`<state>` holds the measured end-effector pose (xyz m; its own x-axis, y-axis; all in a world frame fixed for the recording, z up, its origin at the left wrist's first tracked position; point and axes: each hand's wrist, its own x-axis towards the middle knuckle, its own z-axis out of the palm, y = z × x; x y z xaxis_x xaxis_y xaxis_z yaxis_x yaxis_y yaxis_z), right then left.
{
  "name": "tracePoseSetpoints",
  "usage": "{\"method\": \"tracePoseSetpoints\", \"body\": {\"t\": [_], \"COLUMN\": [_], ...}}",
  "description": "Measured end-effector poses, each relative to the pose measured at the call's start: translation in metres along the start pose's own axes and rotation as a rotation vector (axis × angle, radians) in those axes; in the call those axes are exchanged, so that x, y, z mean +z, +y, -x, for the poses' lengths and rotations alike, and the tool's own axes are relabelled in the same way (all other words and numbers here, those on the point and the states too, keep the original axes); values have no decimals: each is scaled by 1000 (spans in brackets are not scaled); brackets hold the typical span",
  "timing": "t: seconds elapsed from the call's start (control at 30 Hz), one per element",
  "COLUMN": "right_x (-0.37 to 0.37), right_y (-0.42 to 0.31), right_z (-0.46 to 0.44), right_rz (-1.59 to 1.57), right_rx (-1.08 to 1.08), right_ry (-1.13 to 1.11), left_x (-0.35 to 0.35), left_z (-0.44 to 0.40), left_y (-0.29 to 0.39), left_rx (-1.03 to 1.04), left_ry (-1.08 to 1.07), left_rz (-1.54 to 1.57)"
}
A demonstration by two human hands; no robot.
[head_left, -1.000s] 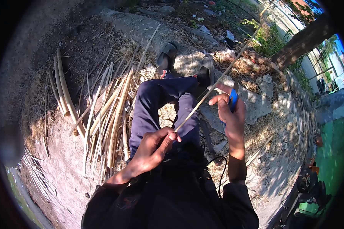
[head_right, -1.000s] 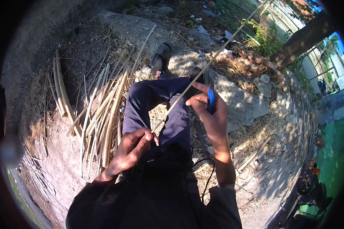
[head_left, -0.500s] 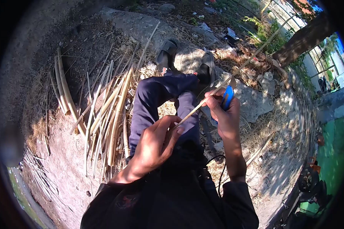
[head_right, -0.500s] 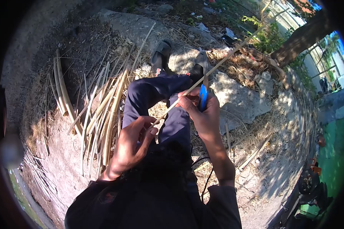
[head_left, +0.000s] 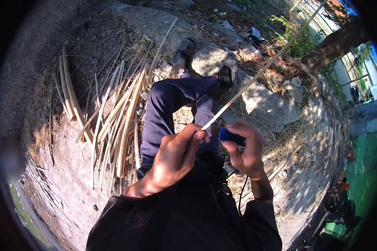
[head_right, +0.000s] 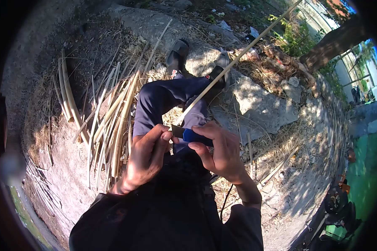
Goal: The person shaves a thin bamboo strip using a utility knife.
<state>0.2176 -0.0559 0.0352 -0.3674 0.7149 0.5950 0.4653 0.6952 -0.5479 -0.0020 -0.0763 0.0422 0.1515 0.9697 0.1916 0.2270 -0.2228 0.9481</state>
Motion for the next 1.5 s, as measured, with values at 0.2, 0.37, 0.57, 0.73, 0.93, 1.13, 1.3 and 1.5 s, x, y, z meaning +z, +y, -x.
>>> {"method": "tracePoseSetpoints", "body": {"t": [0.2,0.37,0.57,0.73,0.93,1.13,1.3,1.5], "right_x": [10,16,17,15,-2,-12,-16,-16], "right_y": [1,1,-1,-3,7,21,40,55], "right_z": [-3,-1,-2,-5,-17,-27,-32,-35], "right_rz": [86,78,84,147,226,320,250,273], "right_rx": [-102,-118,-149,-188,-159,-168,-117,-22], "right_ry": [33,39,74,107,244,308,305,296], "left_x": [-7,-16,-12,-15,-13,-19,-22,-30], "left_z": [2,3,5,5,12,17,26,25], "left_y": [10,20,8,13,5,7,-7,-4], "left_rx": [-42,-176,24,41,97,73,66,-28], "left_ry": [-114,-158,-111,-129,-100,-68,-50,-79], "left_rz": [114,109,102,101,42,-27,-125,-94]}}
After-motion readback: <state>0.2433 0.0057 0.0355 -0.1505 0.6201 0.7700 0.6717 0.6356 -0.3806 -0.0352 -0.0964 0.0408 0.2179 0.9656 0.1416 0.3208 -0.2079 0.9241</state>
